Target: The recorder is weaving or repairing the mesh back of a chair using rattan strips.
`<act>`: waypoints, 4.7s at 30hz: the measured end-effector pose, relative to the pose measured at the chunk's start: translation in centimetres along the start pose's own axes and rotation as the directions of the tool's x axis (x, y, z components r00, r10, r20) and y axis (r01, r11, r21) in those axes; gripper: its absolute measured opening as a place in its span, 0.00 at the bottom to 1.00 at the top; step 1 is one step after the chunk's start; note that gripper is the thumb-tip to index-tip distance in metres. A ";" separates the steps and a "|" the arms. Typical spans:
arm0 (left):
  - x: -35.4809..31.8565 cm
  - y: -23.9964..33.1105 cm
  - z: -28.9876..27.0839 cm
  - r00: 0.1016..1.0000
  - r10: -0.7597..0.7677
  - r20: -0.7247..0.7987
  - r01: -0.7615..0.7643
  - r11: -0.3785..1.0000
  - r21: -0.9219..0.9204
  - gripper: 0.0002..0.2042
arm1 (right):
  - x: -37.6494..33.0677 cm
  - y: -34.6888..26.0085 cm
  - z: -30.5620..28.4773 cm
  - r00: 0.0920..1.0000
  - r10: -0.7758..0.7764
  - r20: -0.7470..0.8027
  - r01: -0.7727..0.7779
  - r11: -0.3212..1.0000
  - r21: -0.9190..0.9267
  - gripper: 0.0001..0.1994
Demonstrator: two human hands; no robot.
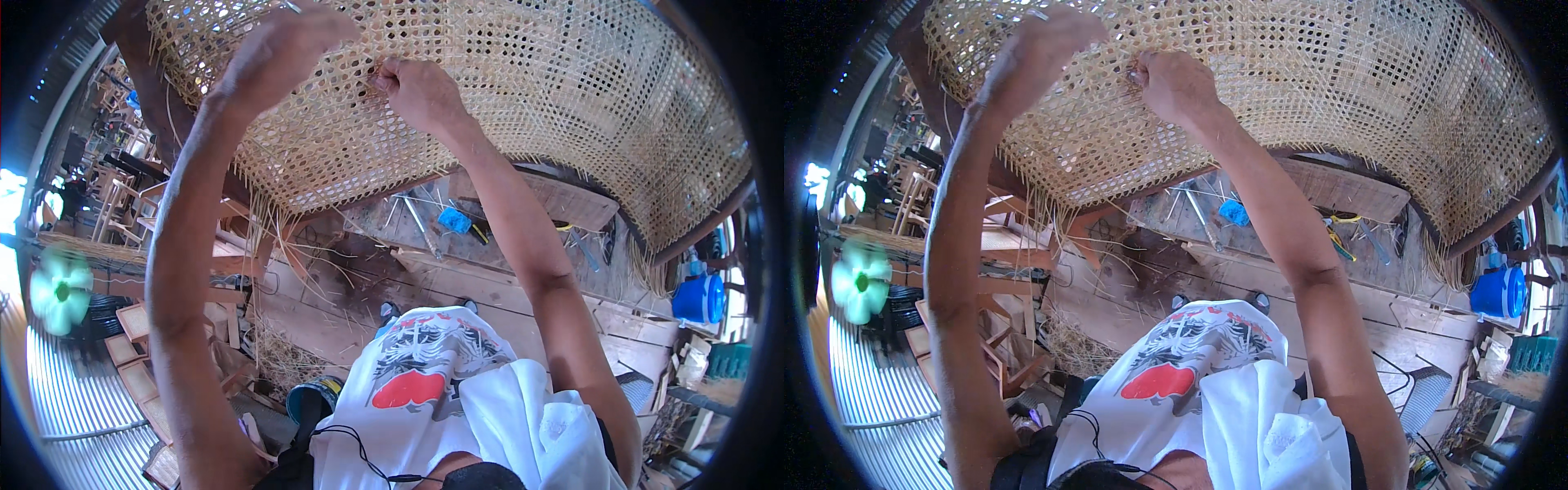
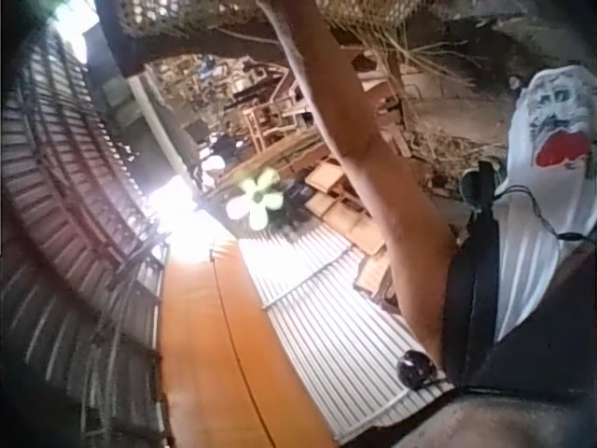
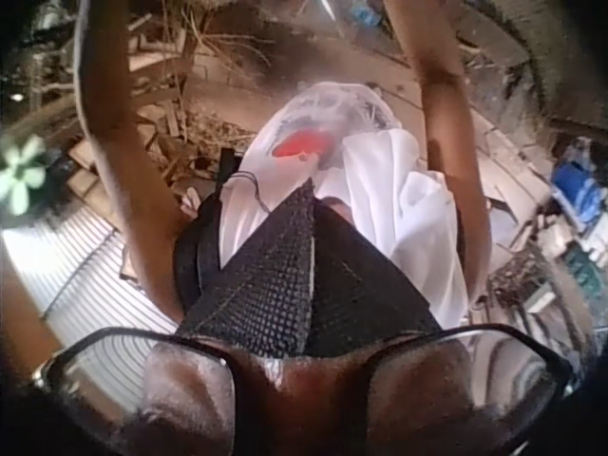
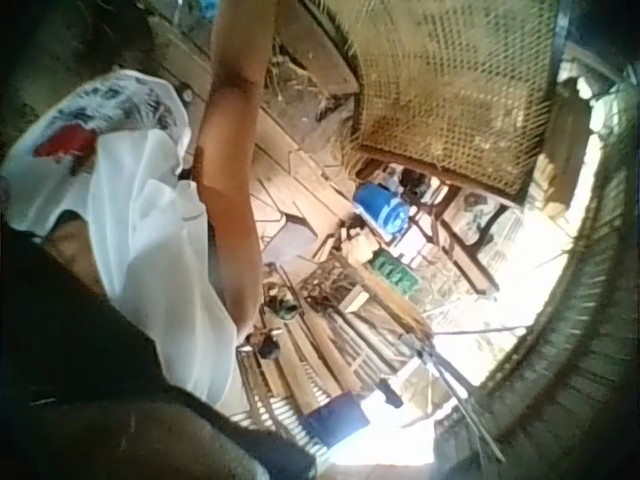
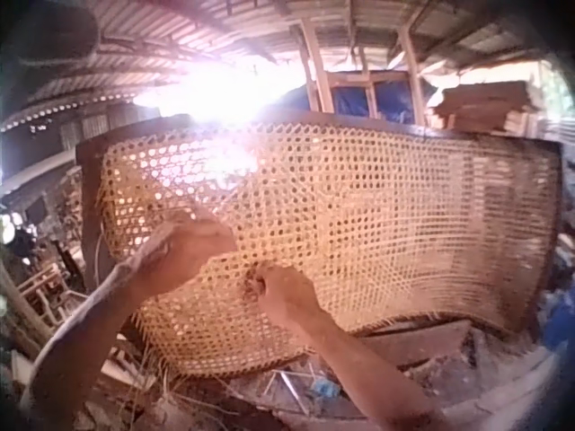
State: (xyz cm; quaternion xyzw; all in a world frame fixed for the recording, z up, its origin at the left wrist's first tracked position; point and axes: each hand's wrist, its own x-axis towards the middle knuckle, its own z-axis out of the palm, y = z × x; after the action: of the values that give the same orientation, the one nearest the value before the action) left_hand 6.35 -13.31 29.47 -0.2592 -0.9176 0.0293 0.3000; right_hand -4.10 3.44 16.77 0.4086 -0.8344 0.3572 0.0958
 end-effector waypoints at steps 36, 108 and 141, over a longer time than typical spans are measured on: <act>-6.2 10.2 1.3 0.634 -0.516 0.576 0.574 0.813 0.095 0.08 | 0.8 3.2 -0.6 0.986 -0.148 0.080 0.127 0.966 0.225 0.07; -0.7 -0.1 5.2 0.899 0.305 0.314 -0.435 0.693 0.574 0.16 | -12.6 12.3 3.8 0.829 0.556 0.059 -0.556 0.831 -0.028 0.13; -7.1 9.6 8.6 0.743 -0.612 0.269 0.592 0.790 0.159 0.05 | -22.3 19.9 -0.9 0.874 0.477 0.089 -0.472 0.792 0.388 0.08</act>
State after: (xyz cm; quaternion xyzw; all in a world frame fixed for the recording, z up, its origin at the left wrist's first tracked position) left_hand 10.76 -7.58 16.68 0.0684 -0.9855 -0.0002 0.1551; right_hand -4.74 25.86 -2.96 0.1947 -0.8190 0.5344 -0.0761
